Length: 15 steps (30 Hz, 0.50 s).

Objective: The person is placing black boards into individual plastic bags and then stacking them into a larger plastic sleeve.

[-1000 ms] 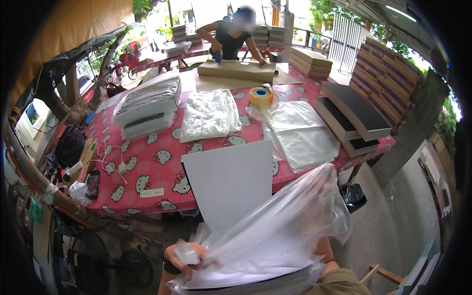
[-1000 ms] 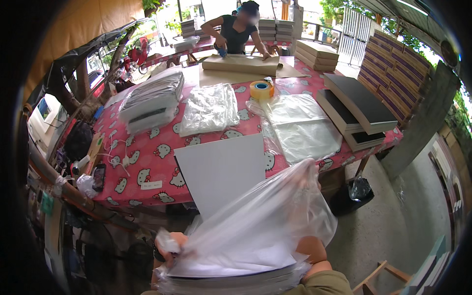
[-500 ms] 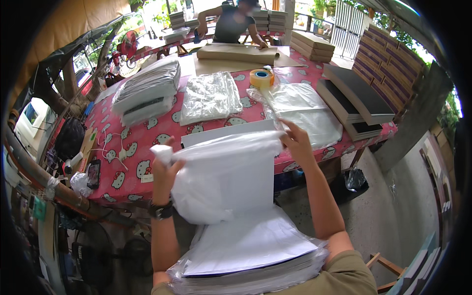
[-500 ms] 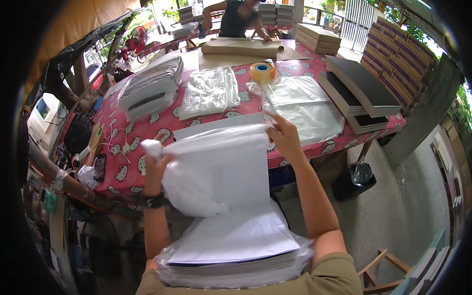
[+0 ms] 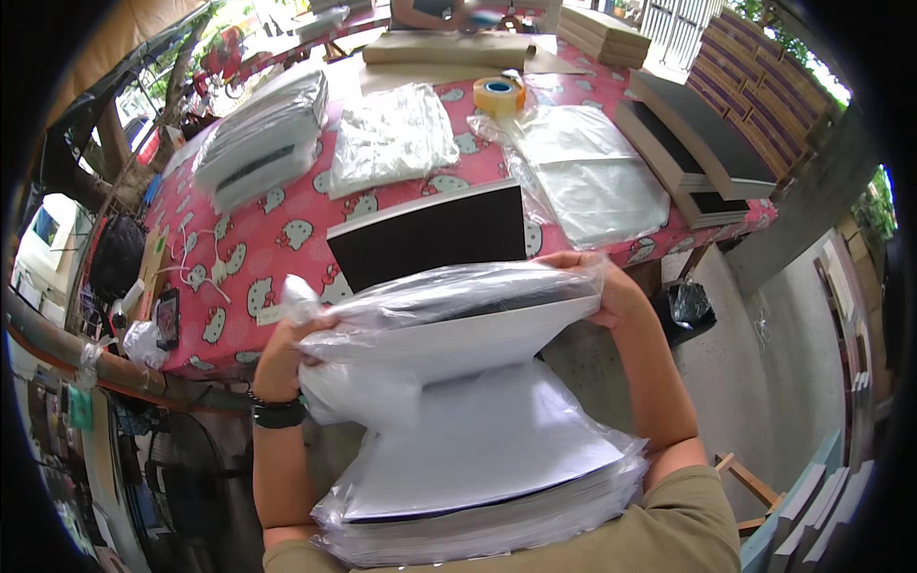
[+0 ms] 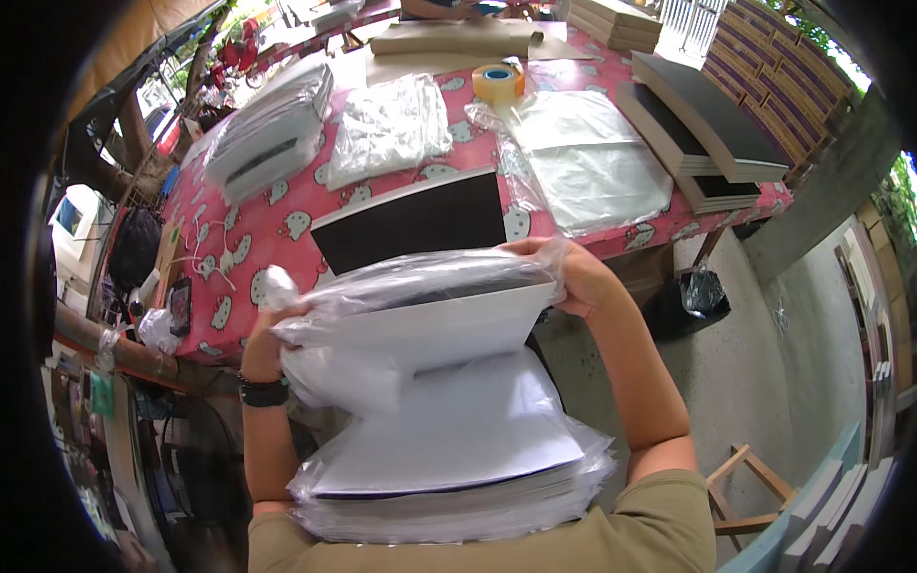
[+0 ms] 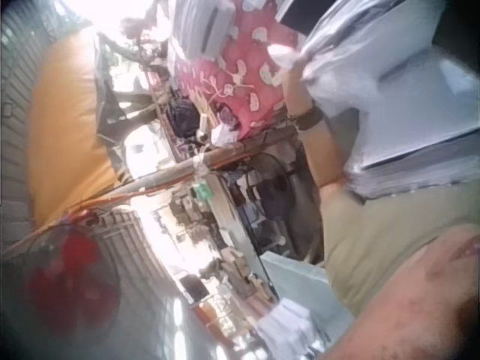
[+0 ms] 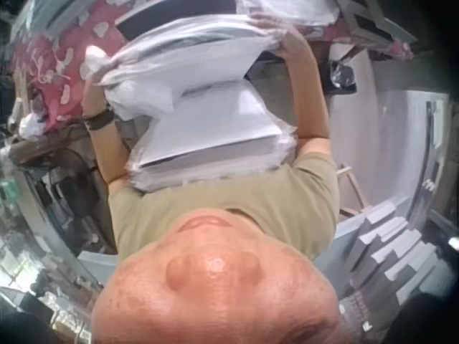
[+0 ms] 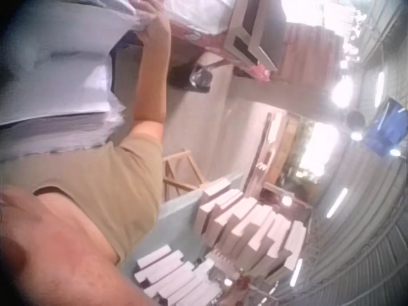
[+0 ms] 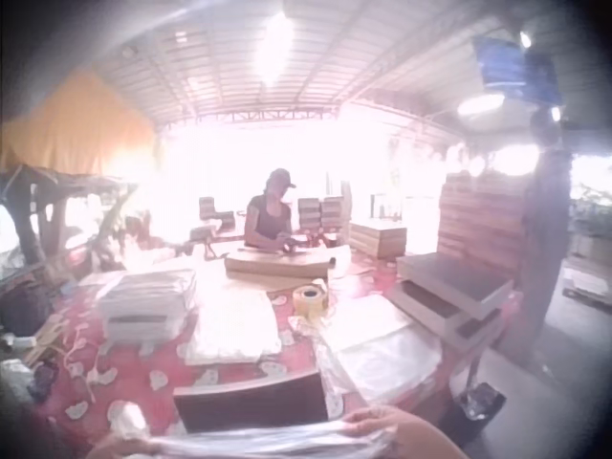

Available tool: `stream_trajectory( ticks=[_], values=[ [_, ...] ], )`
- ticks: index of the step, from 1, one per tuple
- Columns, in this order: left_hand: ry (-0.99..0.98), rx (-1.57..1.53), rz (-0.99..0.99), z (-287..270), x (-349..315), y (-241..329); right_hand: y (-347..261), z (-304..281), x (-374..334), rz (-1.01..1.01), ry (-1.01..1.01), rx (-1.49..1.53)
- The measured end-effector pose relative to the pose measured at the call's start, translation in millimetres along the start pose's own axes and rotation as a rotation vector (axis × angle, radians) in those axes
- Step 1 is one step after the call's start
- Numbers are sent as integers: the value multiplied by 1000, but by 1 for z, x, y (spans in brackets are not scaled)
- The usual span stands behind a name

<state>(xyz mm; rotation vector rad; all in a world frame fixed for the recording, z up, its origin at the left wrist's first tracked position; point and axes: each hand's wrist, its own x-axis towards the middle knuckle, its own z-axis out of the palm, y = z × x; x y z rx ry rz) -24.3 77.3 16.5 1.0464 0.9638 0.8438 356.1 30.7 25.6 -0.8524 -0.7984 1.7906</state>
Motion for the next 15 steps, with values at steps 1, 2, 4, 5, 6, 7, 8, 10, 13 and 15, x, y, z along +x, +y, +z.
stream_trajectory(
  ticks=[1,2,4,5,6,7,8,10,13,15],
  values=[
    [-38,30,-77,-9,1,-15,16,-9,-1,19,50,-77],
    [53,111,-136,7,-4,-18,29,-22,-3,12,65,-76],
    [1,110,-222,-14,-7,-61,56,-51,-11,-12,59,-63],
    [-25,107,-267,-25,-8,-87,75,-68,-18,-20,49,-46],
    [-107,6,-287,-31,-8,-108,95,-85,-24,-29,44,-30],
    [-193,-91,-313,-34,-6,-123,117,-105,-28,21,41,15],
    [-278,-189,-338,-35,-9,-133,142,-124,-30,71,38,60],
    [-207,211,-204,-26,-16,-154,169,-132,-36,159,57,-71],
    [-151,373,-124,-37,-11,-199,201,-124,-32,273,186,-45],
    [-106,316,-115,-43,-13,-218,208,-129,-30,244,149,-18]
  ],
)
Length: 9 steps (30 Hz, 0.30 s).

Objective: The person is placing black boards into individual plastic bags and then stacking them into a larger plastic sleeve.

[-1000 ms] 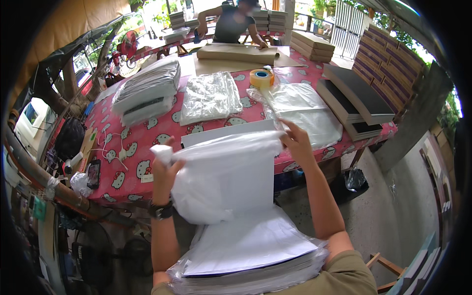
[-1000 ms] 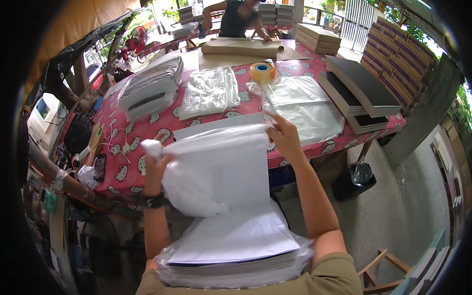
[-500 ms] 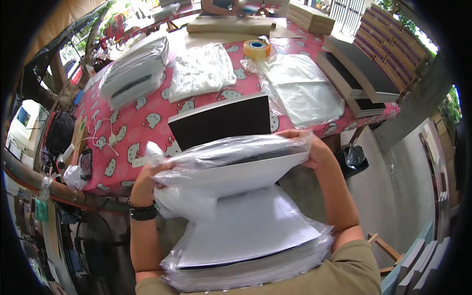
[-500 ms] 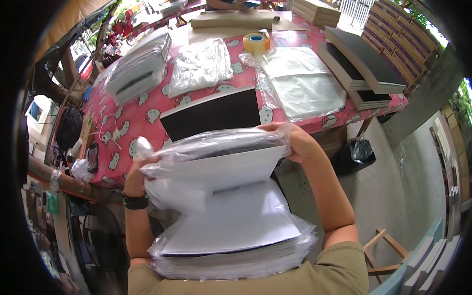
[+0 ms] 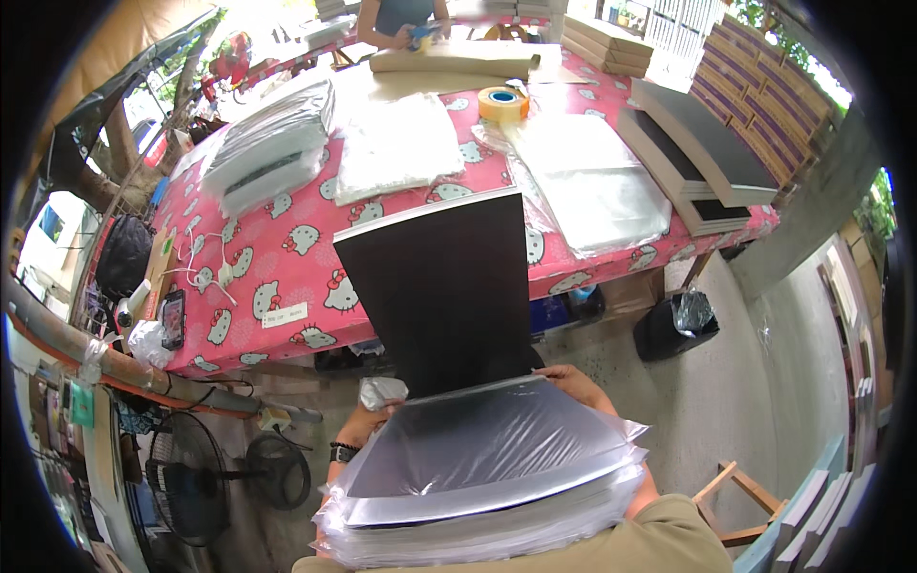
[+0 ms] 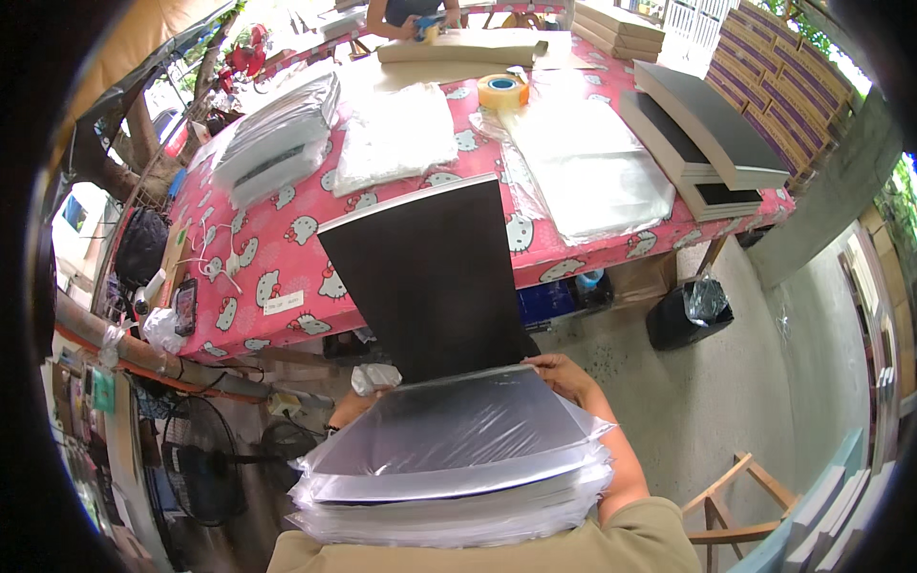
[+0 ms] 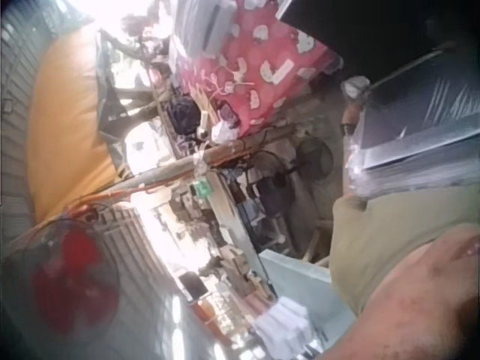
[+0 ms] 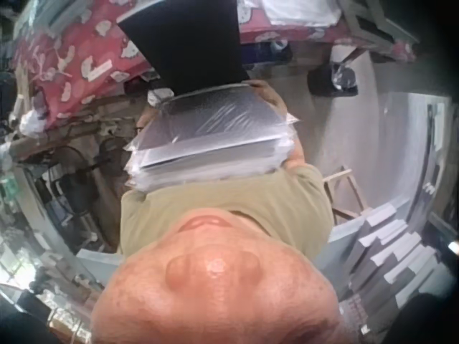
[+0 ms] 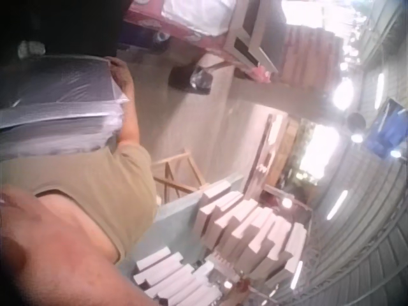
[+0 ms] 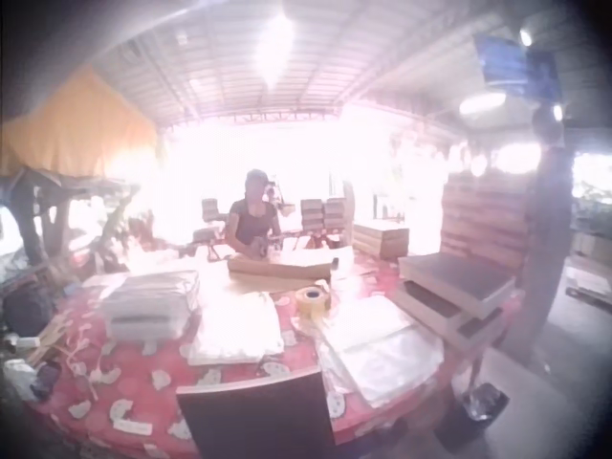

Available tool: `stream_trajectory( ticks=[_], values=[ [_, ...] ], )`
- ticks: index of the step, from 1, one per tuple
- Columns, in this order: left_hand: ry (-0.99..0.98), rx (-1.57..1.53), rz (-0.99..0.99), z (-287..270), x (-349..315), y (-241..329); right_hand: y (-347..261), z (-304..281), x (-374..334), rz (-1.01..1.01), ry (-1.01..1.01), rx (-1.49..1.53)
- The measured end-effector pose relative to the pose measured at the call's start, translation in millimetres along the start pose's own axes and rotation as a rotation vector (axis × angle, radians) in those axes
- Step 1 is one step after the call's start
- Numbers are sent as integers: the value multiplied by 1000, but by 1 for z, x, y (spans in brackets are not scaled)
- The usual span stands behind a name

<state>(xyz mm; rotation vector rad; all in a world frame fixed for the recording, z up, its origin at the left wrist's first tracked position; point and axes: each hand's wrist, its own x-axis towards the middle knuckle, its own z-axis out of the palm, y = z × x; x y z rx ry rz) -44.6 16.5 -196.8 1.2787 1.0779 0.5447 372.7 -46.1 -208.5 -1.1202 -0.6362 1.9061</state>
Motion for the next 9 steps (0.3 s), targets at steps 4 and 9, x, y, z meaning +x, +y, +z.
stream_trajectory(
  ticks=[4,9],
  values=[
    [17,-80,-165,-1,5,-3,8,-15,11,-50,113,139],
    [273,166,128,5,41,-26,33,-46,68,-224,273,-205]
  ],
)
